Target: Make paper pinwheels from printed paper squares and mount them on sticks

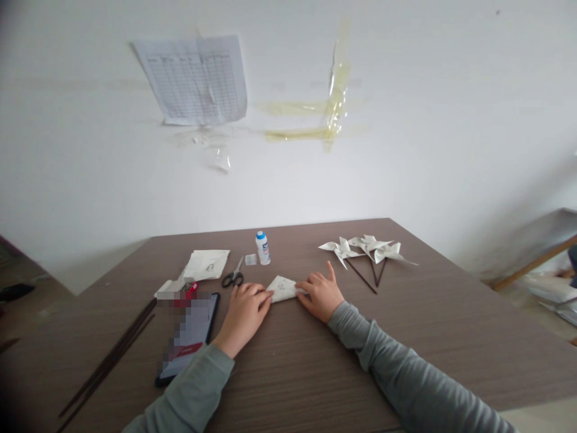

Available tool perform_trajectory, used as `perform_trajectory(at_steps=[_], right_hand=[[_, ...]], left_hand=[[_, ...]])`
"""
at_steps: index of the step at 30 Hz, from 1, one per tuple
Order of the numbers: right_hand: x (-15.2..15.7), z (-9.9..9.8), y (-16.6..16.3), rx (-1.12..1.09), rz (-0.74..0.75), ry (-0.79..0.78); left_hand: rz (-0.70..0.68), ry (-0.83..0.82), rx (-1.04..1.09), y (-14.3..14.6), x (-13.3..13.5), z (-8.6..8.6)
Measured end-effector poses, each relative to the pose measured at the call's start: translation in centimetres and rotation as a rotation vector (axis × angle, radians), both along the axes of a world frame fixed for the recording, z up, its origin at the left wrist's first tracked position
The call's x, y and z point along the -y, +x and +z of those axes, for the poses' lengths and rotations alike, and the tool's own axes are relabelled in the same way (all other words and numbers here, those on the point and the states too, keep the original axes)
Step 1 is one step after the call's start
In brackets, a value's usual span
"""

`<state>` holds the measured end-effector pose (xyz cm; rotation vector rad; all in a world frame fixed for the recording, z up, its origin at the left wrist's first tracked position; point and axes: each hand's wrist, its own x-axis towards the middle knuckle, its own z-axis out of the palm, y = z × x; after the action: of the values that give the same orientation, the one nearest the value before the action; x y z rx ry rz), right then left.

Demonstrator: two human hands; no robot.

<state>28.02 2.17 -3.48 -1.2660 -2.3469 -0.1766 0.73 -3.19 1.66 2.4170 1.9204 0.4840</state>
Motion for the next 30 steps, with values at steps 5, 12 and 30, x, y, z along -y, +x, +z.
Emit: perform_trajectory(at_steps=[5, 12, 30], right_hand=[[0.5, 0.5, -0.3, 0.023, -0.044, -0.017], [0.9, 1.2, -0.7, 0.071, -0.07, -0.029], [0.6, 0.8, -0.9, 0.099, -0.117, -0.007]], left_hand=[[0.024, 0.009, -0.008, 0.2, 0.1, 0.0], [0.019, 0.018, -0.009, 0.1, -0.1, -0.3], [0.083, 0.09, -0.032, -0.1, -0.1, -0.9]])
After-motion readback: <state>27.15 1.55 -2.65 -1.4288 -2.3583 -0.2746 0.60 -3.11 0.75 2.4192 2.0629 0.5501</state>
